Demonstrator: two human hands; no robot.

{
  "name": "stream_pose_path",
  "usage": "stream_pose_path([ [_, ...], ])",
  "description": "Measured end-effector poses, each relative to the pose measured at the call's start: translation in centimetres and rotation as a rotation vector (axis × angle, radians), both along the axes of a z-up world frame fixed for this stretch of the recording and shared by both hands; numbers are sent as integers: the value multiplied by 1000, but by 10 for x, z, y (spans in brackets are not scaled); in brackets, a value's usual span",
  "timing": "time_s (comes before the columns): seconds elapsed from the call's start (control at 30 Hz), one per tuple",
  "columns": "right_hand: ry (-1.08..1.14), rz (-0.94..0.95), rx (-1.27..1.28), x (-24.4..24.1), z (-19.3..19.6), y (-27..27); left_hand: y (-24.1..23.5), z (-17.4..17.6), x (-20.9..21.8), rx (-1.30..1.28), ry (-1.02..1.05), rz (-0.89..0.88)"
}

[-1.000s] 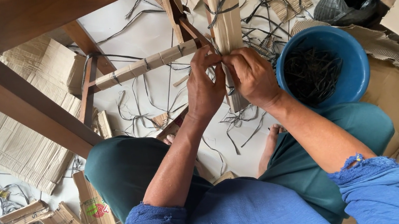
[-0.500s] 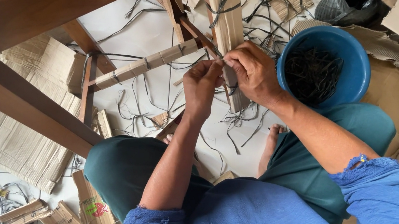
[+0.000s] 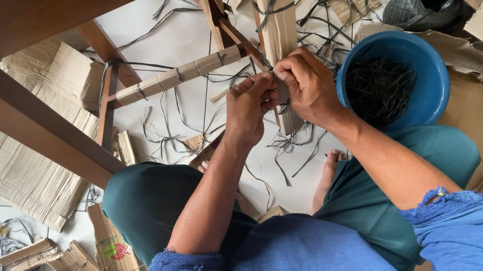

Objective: The person sits on the floor and repeatedly ties dark cords around a cardboard-wrapped wooden furniture leg. They pick cords from a blue bowl, wrap them around the leg, and tie knots by hand. The workspace is cluttered with cardboard scraps and loose cords.

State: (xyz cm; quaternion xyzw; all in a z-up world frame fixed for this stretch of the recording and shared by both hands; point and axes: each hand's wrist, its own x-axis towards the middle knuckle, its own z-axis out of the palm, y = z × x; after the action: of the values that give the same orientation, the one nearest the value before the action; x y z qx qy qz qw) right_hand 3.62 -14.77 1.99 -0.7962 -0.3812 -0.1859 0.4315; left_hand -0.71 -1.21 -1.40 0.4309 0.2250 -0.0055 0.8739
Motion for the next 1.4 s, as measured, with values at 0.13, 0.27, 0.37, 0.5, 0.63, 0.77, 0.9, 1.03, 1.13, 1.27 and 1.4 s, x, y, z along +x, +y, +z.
stream_pose_path([
  [0.13,-10,19,-9,2,1,-1,0,-4,2,-45,1,7],
  [0.27,-2,13,1,1,1,0,-1,-8,5,-15,-33,16],
  [0.37,10,0,3,0,0,0,-2,-9,8,89,-59,34],
  [0.5,17,-60,-33,0,-8,-3,1,8,0,400,-126,7],
  [0.63,5,-92,-84,4,-15,-12,2,5,-1,584,-154,25],
  [0.77,19,-157,-122,10,-22,-19,4,1,0,799,-174,70],
  [0.9,223,-139,-54,10,-18,-21,2,-7,1,897,-167,122],
  [1.03,448,-147,35,7,-16,-21,-6,-12,4,906,-146,135],
  [1.13,807,-100,341,9,-15,-16,-5,-12,6,825,-127,126],
  [1.27,812,-96,371,16,-27,-32,1,-5,0,586,-158,30],
  [1.4,765,13,173,-7,27,-20,1,-2,-5,419,-164,65],
])
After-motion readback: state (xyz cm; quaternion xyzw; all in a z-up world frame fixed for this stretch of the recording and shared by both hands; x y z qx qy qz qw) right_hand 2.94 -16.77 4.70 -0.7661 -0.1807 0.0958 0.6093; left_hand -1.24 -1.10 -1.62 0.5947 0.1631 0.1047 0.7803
